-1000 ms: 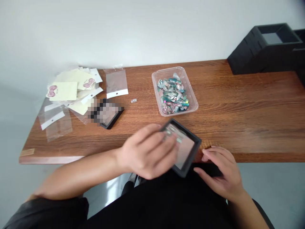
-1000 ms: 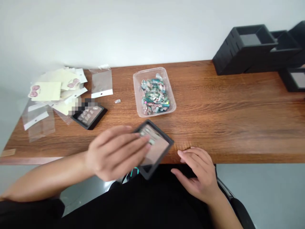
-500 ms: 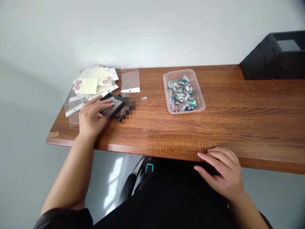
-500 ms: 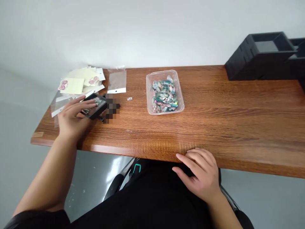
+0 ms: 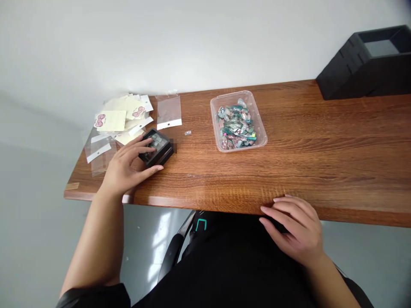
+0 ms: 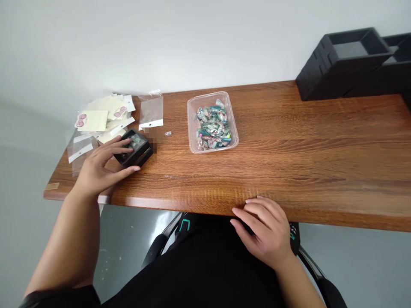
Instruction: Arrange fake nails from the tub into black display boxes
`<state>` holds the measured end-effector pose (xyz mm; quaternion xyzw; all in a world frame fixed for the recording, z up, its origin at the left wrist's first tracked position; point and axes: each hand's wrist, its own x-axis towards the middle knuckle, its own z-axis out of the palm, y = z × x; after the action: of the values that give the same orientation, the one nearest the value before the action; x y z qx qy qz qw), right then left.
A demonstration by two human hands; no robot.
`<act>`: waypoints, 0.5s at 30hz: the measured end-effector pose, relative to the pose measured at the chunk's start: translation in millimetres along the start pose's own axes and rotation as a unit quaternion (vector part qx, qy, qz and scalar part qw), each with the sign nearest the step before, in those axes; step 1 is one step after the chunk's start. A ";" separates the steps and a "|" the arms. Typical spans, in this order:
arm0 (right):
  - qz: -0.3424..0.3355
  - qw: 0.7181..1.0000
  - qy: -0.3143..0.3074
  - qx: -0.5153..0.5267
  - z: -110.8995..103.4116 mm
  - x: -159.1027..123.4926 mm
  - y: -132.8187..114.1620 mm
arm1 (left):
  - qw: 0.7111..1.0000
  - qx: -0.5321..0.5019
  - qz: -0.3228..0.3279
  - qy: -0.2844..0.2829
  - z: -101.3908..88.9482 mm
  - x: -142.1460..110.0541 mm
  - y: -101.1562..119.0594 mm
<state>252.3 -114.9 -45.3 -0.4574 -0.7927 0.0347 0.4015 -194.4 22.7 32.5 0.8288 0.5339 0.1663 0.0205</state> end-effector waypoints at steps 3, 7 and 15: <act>-0.005 1.000 0.003 0.008 0.5 -0.6 0.2 | 1.000 0.001 -0.016 0.007 -1.5 -10.0 3.2; -0.011 0.999 0.008 0.030 1.4 -1.7 -0.4 | 0.999 0.005 -0.039 0.015 -4.1 -21.1 2.4; 0.009 0.999 0.016 0.045 2.8 3.0 -3.2 | 0.992 0.087 -0.085 0.041 -10.7 -10.1 -7.6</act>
<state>247.5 -113.6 -44.1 -0.4469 -0.7795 0.0664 0.4339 -208.1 15.5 38.5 0.7713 0.6153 0.1511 -0.0596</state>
